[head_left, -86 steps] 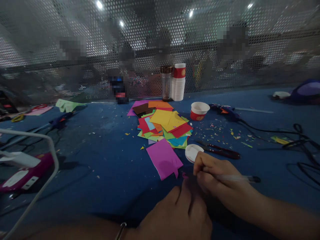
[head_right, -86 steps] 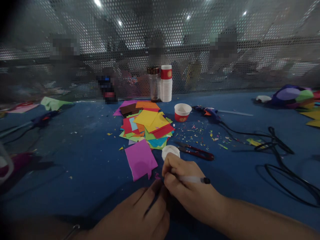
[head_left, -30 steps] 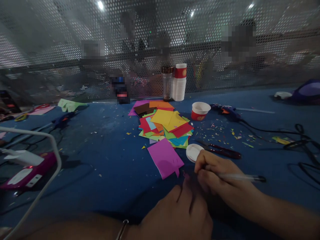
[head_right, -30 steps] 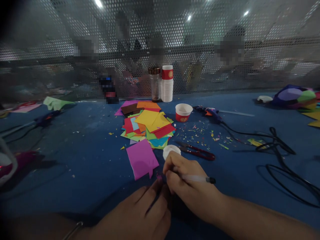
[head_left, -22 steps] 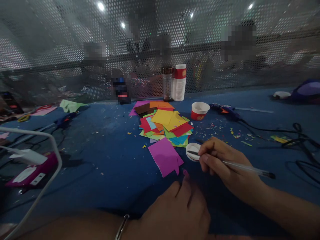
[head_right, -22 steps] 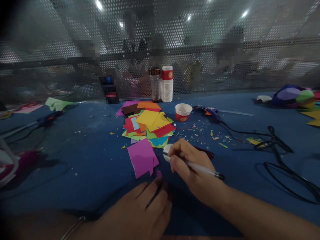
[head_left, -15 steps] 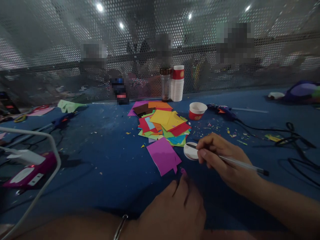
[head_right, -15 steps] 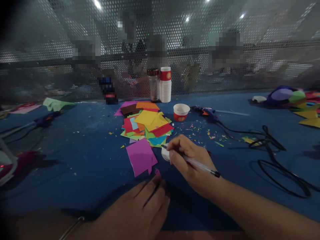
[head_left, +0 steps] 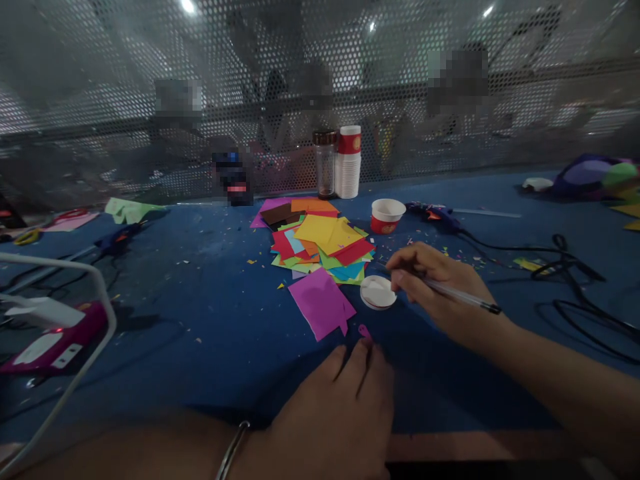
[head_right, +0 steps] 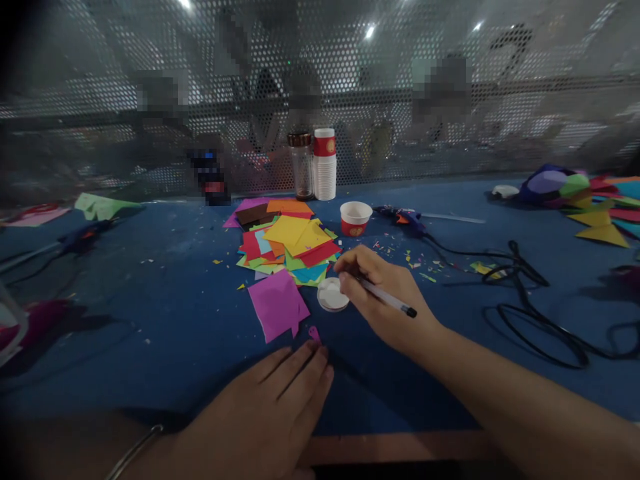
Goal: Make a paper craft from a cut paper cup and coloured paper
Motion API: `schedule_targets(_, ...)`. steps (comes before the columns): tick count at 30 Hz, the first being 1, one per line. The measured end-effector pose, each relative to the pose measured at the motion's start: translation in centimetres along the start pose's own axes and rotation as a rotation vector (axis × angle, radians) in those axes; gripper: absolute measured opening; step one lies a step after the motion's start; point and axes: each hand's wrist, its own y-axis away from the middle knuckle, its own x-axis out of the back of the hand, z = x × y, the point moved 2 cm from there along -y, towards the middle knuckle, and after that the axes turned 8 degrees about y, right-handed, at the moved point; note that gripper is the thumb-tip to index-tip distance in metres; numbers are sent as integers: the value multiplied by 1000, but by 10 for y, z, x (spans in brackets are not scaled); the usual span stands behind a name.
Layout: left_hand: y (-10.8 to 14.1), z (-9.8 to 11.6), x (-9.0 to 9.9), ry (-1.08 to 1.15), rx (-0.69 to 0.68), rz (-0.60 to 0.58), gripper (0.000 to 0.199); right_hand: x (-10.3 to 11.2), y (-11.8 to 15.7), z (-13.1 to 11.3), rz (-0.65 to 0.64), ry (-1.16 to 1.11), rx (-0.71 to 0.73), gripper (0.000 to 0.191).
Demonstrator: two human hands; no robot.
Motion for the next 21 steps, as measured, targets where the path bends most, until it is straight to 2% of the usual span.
schedule_targets(10,1,-1,3,67,-1,-72,70,9,-9,9,-29,5,46,19)
schedule_targets(16,1,-1,-3,130,46,-114,80,13,-15,15,-171,120,192,17)
schedule_targets(21,0,-2,-2,133,50,-103,78,19,-20,25,-308,299,139,22)
